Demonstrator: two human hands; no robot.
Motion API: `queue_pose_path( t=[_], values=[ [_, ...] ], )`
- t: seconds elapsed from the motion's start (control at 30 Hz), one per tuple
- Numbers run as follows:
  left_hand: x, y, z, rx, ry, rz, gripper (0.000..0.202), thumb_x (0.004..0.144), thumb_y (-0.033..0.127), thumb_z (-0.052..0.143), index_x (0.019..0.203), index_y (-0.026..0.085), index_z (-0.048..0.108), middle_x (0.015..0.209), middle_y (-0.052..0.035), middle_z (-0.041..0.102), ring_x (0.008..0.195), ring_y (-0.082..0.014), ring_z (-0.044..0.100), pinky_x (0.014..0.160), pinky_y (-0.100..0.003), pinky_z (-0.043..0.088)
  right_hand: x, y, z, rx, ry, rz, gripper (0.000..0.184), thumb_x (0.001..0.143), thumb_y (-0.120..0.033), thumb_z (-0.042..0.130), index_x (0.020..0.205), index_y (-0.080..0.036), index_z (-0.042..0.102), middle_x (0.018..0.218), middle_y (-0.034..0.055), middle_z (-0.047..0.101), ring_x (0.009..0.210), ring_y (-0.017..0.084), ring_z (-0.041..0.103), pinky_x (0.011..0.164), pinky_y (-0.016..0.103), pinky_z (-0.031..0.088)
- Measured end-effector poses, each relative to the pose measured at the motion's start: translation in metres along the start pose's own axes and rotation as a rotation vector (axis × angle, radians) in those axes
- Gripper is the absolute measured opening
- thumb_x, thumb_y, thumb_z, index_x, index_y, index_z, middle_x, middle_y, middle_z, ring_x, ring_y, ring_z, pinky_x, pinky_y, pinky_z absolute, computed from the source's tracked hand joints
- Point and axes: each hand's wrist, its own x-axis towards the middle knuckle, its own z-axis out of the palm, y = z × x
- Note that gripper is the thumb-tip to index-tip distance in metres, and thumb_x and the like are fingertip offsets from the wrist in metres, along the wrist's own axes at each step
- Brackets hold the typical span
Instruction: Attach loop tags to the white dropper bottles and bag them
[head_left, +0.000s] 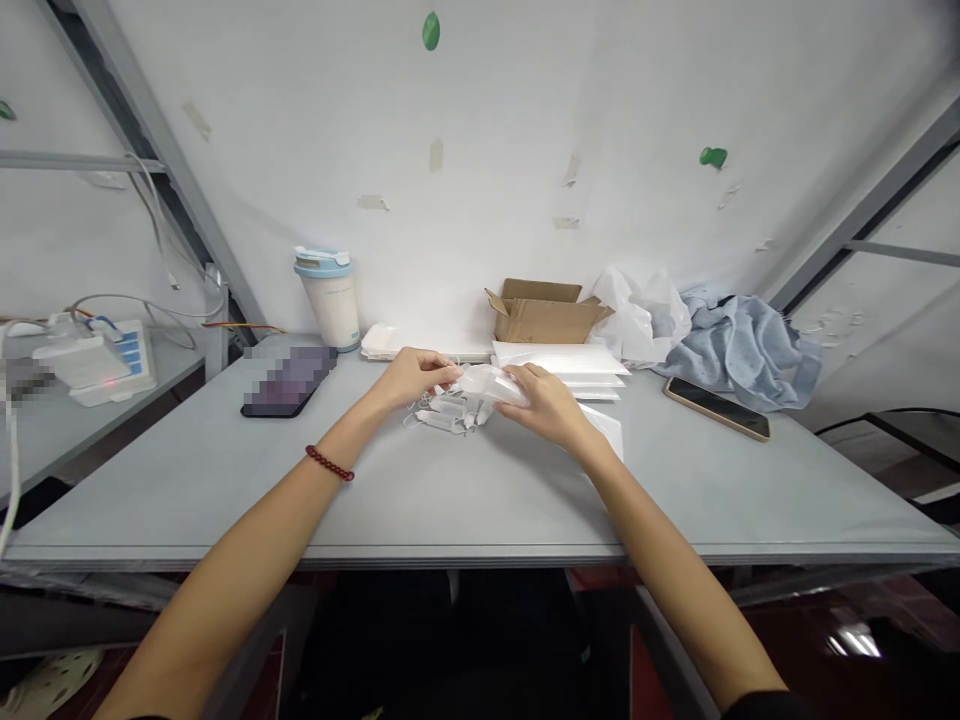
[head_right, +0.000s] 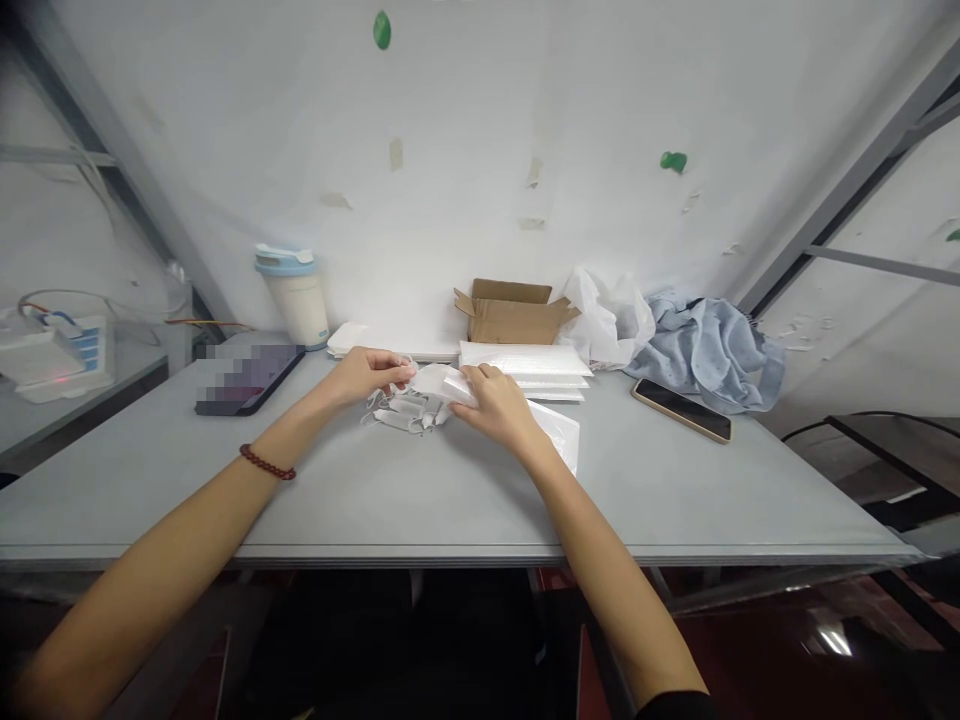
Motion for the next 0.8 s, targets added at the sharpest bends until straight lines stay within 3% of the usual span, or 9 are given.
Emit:
queue_pose_path(
  t=[0.23,0.4,0.63,0.8],
  values=[
    [-0.005,0.001,0.011,0.204,-0.076,0.064,0.032,0.075,0.046,0.064,0.068,0.016,0.073,0.055,0.0014,0.059,0.055,-0.0136,0.052,0.05,-0.024,0.037,-0.001,-0.005,-0.001,-0.02,-0.026,0.017,0.044,0.085,-0.032,0.066,0.123,-0.012,0.058,0.108,0.0127,0.064,0.091,0.024,0.059,0.072,0.03,0.041],
    [-0.002,-0.002,0.01,0.252,0.049,0.137,0.025,0.069,0.04,0.068,0.069,0.016,0.075,0.07,-0.0027,0.072,0.069,-0.0184,0.061,0.064,-0.027,0.045,-0.001,-0.005,-0.001,-0.018,-0.025,0.005,0.043,0.085,-0.032,0.066,0.122,-0.012,0.058,0.107,0.0122,0.064,0.092,0.024,0.059,0.072,0.031,0.041],
    [-0.002,-0.005,0.014,0.18,0.136,0.113,0.021,0.061,0.036,0.075,0.065,0.016,0.073,0.064,-0.0032,0.07,0.062,-0.0168,0.06,0.057,-0.026,0.042,-0.001,-0.005,0.003,-0.012,-0.025,-0.015,0.04,0.085,-0.032,0.066,0.12,-0.014,0.059,0.108,0.0124,0.064,0.097,0.025,0.06,0.077,0.032,0.042],
    [-0.006,-0.004,0.021,0.118,0.025,0.06,0.013,0.06,0.03,0.076,0.065,0.018,0.076,0.059,-0.0015,0.069,0.053,-0.0142,0.056,0.05,-0.024,0.037,-0.001,-0.009,0.005,-0.012,-0.068,-0.026,0.039,0.084,-0.03,0.067,0.119,-0.015,0.059,0.11,0.012,0.063,0.098,0.025,0.059,0.078,0.032,0.043]
  ],
)
